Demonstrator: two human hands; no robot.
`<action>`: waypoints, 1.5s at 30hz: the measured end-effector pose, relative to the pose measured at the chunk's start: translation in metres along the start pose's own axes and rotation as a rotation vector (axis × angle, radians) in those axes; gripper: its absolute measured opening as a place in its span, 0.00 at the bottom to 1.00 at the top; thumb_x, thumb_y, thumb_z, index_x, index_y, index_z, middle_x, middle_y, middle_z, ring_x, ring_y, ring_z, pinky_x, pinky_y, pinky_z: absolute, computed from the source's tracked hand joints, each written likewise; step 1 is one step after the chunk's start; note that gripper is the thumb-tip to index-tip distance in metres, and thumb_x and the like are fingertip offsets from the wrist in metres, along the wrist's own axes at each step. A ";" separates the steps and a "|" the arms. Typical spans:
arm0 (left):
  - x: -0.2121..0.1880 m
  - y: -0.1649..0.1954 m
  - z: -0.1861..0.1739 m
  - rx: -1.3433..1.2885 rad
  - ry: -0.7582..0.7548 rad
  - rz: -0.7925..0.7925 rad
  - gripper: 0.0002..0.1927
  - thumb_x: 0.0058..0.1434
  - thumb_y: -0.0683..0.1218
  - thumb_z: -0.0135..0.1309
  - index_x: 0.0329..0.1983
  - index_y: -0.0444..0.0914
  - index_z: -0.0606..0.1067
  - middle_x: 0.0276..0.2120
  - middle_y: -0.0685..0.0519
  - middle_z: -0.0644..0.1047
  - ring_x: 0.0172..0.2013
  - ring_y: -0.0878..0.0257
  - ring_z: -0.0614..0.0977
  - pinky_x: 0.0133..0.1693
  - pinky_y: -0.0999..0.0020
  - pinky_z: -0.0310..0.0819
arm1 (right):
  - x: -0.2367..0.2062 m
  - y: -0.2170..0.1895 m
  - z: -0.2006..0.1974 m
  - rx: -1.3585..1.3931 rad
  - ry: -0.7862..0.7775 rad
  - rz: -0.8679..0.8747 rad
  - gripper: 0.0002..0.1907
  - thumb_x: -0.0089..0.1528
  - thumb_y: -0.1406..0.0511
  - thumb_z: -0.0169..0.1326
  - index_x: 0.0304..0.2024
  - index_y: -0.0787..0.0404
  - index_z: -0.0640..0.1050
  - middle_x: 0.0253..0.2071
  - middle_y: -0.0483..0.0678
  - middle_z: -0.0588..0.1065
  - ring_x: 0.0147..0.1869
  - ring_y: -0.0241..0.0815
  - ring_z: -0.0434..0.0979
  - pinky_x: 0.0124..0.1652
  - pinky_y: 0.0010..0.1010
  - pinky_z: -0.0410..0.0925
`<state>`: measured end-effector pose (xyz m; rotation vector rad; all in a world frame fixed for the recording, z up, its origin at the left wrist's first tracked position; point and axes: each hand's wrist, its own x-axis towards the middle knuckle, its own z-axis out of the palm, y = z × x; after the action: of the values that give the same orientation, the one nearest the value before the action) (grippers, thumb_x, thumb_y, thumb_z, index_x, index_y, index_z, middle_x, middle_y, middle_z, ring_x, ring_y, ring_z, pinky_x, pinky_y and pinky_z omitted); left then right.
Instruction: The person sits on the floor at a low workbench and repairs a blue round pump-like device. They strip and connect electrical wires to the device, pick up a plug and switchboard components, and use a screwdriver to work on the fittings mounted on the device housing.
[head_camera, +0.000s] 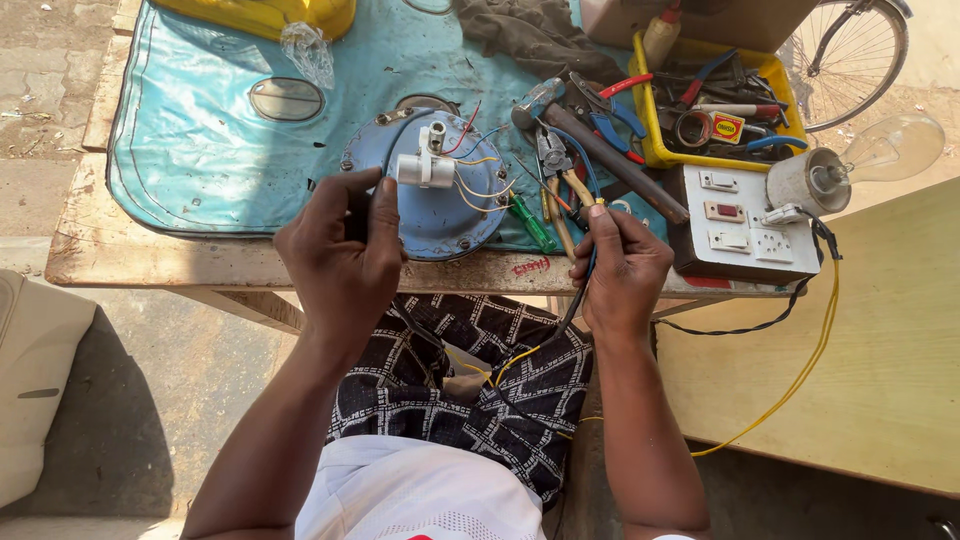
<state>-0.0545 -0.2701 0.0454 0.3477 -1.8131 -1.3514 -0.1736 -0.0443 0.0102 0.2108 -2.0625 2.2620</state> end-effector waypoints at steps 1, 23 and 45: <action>0.011 -0.003 -0.001 0.069 0.008 0.074 0.05 0.71 0.39 0.58 0.44 0.30 0.79 0.26 0.51 0.79 0.24 0.69 0.77 0.26 0.72 0.68 | 0.000 0.000 0.002 -0.014 -0.007 0.017 0.09 0.67 0.66 0.60 0.37 0.68 0.82 0.21 0.44 0.73 0.18 0.30 0.68 0.18 0.22 0.62; 0.090 -0.037 0.023 0.156 -0.284 0.068 0.08 0.66 0.43 0.59 0.42 0.33 0.83 0.29 0.46 0.83 0.25 0.64 0.83 0.29 0.67 0.75 | 0.007 0.006 0.018 -0.069 -0.051 0.106 0.11 0.66 0.65 0.59 0.38 0.69 0.82 0.20 0.44 0.72 0.16 0.29 0.67 0.16 0.20 0.59; 0.090 -0.042 0.023 0.198 -0.318 0.038 0.09 0.66 0.43 0.60 0.43 0.34 0.84 0.31 0.46 0.84 0.26 0.64 0.83 0.28 0.67 0.74 | 0.006 0.007 0.014 -0.056 -0.046 0.089 0.11 0.67 0.65 0.59 0.38 0.70 0.82 0.20 0.44 0.72 0.16 0.29 0.67 0.16 0.20 0.60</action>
<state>-0.1375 -0.3287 0.0465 0.2089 -2.2142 -1.2573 -0.1801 -0.0588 0.0060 0.1729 -2.1974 2.2664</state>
